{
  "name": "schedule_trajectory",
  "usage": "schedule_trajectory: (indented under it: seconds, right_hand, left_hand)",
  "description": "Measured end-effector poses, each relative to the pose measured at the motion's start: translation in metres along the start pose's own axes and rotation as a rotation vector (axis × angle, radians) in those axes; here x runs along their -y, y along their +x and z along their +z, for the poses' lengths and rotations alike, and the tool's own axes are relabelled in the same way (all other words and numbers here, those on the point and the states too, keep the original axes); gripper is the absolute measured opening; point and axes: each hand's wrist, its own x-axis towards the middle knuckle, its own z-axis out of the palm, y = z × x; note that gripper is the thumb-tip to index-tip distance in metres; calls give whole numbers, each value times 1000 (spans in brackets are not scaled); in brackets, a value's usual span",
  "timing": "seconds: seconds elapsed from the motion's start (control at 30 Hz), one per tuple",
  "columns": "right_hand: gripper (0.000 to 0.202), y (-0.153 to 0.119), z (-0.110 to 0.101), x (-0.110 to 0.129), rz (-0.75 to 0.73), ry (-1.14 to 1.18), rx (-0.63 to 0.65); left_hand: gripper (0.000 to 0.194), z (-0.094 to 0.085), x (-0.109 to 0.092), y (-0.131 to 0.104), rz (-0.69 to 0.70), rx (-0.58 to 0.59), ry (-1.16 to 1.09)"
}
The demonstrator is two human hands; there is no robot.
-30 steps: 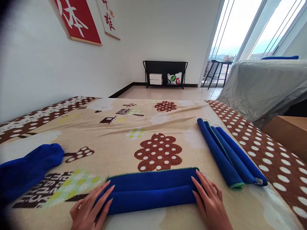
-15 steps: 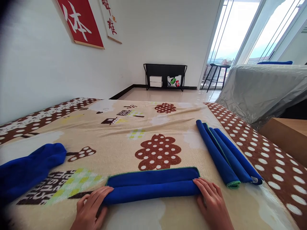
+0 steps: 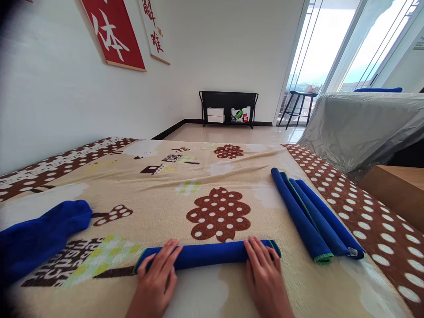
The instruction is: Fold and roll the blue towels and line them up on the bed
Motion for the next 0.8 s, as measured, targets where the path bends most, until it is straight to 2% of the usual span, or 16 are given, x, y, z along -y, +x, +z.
schedule_trajectory:
  seconds: [0.07,0.13,0.2,0.27,0.33,0.43,0.6,0.7,0.8]
  right_hand:
    - [52,10,2,29,-119,23,54]
    - [58,16,5,50,-193,50,93]
    - [61,19,7,60,-219,71,117]
    - [63,19,10,58,-215,69,134]
    - [63,16,10,46,-207,50,132]
    - [62,5,8,17,-165,19,130]
    - [66,-17,4,-40,-131,34,177]
    - [67,-22,4,-62,-158,92,206]
    - [64,-17,7,-72,-156,131,228]
  left_hand:
    - [58,8,-31,9,91,63,-45]
    - [60,17,-57,14,149,75,-72]
    - [60,22,-72,15,180,69,-68]
    - [59,24,-71,14,180,86,-35]
    - [58,22,-58,10,162,131,1]
    - [58,14,-22,-2,113,192,34]
    - [59,4,39,-29,14,182,29]
    - [59,6,58,-36,21,185,-1]
    - [58,13,67,-34,30,206,-9]
